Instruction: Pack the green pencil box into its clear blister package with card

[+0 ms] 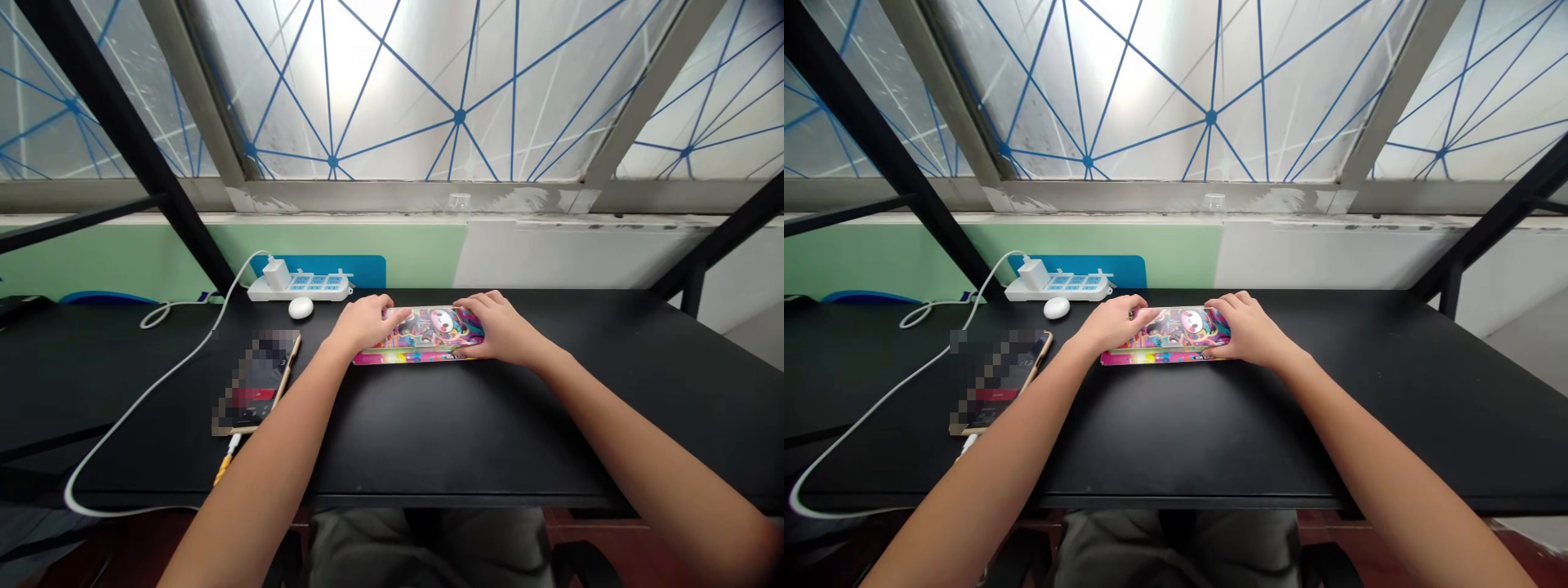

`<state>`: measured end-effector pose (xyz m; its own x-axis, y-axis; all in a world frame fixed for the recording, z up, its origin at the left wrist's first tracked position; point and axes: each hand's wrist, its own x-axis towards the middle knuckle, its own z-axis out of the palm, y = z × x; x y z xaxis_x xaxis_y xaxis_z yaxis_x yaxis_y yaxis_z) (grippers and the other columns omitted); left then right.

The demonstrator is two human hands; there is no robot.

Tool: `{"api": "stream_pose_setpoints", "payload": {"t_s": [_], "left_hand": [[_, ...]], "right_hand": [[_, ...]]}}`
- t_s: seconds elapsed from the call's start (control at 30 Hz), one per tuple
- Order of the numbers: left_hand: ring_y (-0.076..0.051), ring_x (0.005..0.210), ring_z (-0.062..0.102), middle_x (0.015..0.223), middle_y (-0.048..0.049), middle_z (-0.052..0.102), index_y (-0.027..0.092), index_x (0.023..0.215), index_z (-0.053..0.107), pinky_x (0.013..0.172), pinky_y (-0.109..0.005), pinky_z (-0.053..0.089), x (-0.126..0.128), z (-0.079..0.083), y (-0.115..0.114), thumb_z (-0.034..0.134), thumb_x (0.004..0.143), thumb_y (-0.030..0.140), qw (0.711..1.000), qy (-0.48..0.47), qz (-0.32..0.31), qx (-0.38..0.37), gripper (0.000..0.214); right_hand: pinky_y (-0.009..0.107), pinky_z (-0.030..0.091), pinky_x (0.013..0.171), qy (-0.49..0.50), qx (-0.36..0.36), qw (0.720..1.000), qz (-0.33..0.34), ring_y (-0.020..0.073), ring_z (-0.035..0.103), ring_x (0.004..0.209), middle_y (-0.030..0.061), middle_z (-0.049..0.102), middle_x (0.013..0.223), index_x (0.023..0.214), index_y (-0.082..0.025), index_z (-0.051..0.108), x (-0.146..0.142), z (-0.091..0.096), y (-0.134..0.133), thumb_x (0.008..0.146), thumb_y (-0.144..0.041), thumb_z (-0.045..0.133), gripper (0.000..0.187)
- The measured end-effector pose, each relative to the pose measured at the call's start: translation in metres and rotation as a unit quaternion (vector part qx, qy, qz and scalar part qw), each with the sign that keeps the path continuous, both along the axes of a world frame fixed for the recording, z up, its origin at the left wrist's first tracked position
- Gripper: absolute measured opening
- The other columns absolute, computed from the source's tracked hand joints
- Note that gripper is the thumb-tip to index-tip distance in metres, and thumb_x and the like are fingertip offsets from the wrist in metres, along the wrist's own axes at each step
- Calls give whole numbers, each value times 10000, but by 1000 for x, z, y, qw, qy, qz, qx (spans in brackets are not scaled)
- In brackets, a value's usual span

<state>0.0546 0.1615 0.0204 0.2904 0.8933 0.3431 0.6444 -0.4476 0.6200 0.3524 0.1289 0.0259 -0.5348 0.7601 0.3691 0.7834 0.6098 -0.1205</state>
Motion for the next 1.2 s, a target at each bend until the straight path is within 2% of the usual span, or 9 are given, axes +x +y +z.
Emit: {"api": "stream_pose_setpoints", "payload": {"t_s": [0.17,0.33,0.5,0.6,0.7,0.8,0.9,1.1,1.2], "left_hand": [[-290,855,583,857,-87,627,216,873,646,829,-356,408,2,10,-5,592,831,677,994,75,40,75,467],[-292,911,556,903,-82,615,226,916,602,852,-360,388,10,20,-12,640,742,764,984,88,50,144,566],[-302,956,539,950,-97,624,224,962,605,872,-367,357,17,24,-19,630,723,793,972,103,76,197,618],[-317,998,531,987,-108,628,226,1001,619,896,-389,334,21,23,-24,632,747,768,961,128,102,223,599],[-320,993,532,1003,-119,627,221,999,644,894,-411,318,28,20,-28,655,763,727,948,184,90,245,558],[-312,964,539,984,-124,633,212,949,660,866,-419,318,36,16,-31,633,814,686,940,226,57,251,493],[-305,956,548,982,-121,639,212,956,662,843,-408,327,42,15,-33,634,833,660,943,226,33,243,466],[-282,871,583,892,-108,651,206,920,658,753,-385,352,55,20,-46,592,933,492,957,225,40,181,294],[-308,878,593,895,-122,660,198,926,670,753,-404,362,62,20,-53,625,924,416,968,202,24,148,223]], "right_hand": [[549,395,1049,22,22,1000,1,365,483,1201,122,581,1308,1374,-277,488,-7,4,-8,709,-583,770,785],[581,352,1095,95,52,994,-33,377,472,1304,155,528,1389,1382,-258,481,4,9,-2,754,-627,725,769],[461,539,852,161,11,985,-59,318,642,1028,125,656,1163,1289,-235,574,17,13,3,753,-581,744,660],[433,536,801,154,51,985,-56,299,640,947,106,674,1057,1193,-230,613,15,15,1,740,-536,772,569],[452,500,836,94,100,990,-40,293,640,912,86,683,977,1066,-233,626,10,15,-1,791,-449,743,370],[471,463,883,32,124,992,-21,288,651,886,70,695,933,1002,-242,622,4,13,-3,830,-378,694,231],[443,474,842,1,119,993,-17,283,657,861,69,708,928,1019,-240,620,-1,13,-7,844,-341,657,206],[411,498,775,-74,86,993,-17,289,681,912,86,724,1091,1136,-220,619,-11,12,-15,858,-238,586,280],[426,509,805,-96,81,992,2,306,668,984,115,688,1207,1192,-211,609,-16,8,-17,846,-198,574,348]]}}
